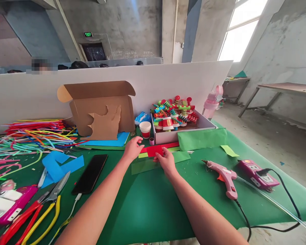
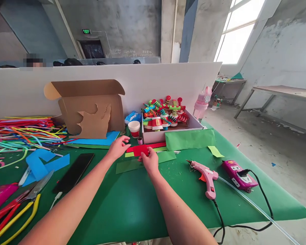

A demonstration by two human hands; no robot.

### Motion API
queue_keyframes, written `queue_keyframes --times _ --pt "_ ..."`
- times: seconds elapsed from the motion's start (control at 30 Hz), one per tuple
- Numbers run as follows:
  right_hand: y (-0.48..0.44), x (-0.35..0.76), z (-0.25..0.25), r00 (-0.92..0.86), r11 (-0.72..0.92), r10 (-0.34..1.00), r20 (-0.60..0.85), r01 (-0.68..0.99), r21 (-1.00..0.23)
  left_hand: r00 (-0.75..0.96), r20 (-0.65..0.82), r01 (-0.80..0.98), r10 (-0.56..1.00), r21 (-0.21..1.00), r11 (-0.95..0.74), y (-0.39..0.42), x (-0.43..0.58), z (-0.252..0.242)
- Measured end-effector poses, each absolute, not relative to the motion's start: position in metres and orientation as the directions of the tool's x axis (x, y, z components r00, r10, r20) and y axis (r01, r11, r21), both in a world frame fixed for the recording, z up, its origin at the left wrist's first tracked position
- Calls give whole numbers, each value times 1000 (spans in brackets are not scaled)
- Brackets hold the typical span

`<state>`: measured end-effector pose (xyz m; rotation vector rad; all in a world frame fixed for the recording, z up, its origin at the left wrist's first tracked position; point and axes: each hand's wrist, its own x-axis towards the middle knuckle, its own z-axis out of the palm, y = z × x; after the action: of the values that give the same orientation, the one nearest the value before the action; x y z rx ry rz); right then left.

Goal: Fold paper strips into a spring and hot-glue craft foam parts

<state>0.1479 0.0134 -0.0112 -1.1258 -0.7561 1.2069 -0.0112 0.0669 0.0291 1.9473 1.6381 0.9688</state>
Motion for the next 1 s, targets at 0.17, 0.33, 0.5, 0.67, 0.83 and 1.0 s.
queue_keyframes --times 0.17,0.33,0.5,0.67,0.83,1.0 --pt "14 158 -6 286 28 957 -38 -223 -974 175 219 747 960 606 -275 102 26 29" --pt "14 155 -3 313 19 944 -104 -366 -930 212 222 762 952 572 -303 105 33 16" --pt "17 151 -6 290 27 948 -133 -489 -872 185 287 613 940 713 -339 97 18 18" --pt "20 156 -8 222 -3 966 -134 -507 -862 108 255 217 961 937 -273 57 2 48" --pt "18 155 -10 136 -23 987 -85 -405 -914 240 137 103 961 981 -166 12 1 52" --pt "13 150 -8 83 -87 989 -126 -372 -924 180 174 53 968 981 -187 6 4 32"
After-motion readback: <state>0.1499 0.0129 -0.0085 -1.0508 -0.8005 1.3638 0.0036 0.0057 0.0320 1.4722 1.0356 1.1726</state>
